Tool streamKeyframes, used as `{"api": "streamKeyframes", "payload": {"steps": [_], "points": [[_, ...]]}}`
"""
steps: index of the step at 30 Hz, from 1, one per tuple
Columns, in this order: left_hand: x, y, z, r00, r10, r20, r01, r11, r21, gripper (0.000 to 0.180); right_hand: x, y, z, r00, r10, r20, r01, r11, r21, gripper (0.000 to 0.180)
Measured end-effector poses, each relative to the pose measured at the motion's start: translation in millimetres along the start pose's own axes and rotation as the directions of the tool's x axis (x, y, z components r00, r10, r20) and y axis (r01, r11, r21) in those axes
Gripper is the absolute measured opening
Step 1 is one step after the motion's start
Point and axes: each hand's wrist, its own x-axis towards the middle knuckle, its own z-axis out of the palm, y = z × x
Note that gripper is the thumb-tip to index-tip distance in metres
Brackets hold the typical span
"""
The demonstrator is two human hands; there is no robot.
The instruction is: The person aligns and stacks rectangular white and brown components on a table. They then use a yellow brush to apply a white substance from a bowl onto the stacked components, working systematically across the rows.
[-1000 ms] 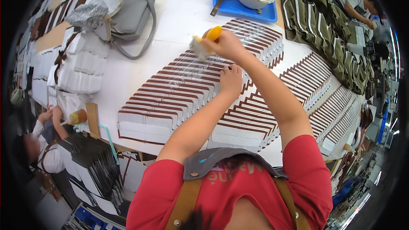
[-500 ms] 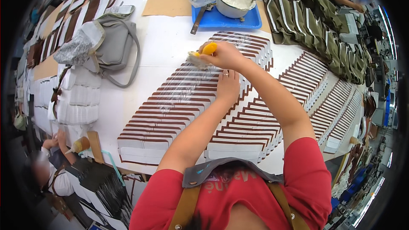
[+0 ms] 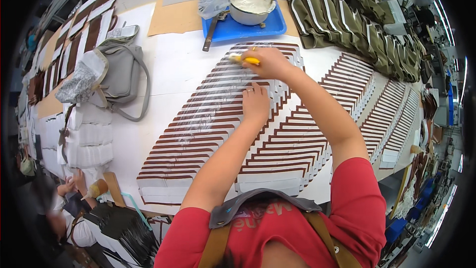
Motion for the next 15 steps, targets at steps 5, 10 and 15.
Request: {"api": "streamKeyframes", "payload": {"steps": [5, 10, 15], "points": [[1, 3, -5, 0.999, 0.023, -0.035, -0.021, 0.999, 0.032, 0.041, -29, 73, -36, 0.976, 0.202, -0.088, -0.215, 0.957, -0.196, 0.013], [2, 2, 0, 1.0, 0.024, -0.019, -0.023, 0.999, 0.036, 0.041, -48, 56, -36, 0.973, 0.122, -0.193, -0.152, 0.977, -0.15, 0.013], [-1, -2, 3, 1.0, 0.022, -0.021, -0.02, 0.998, 0.059, 0.04, -67, 35, -30, 0.992, 0.083, -0.095, -0.082, 0.996, 0.018, 0.014]]}}
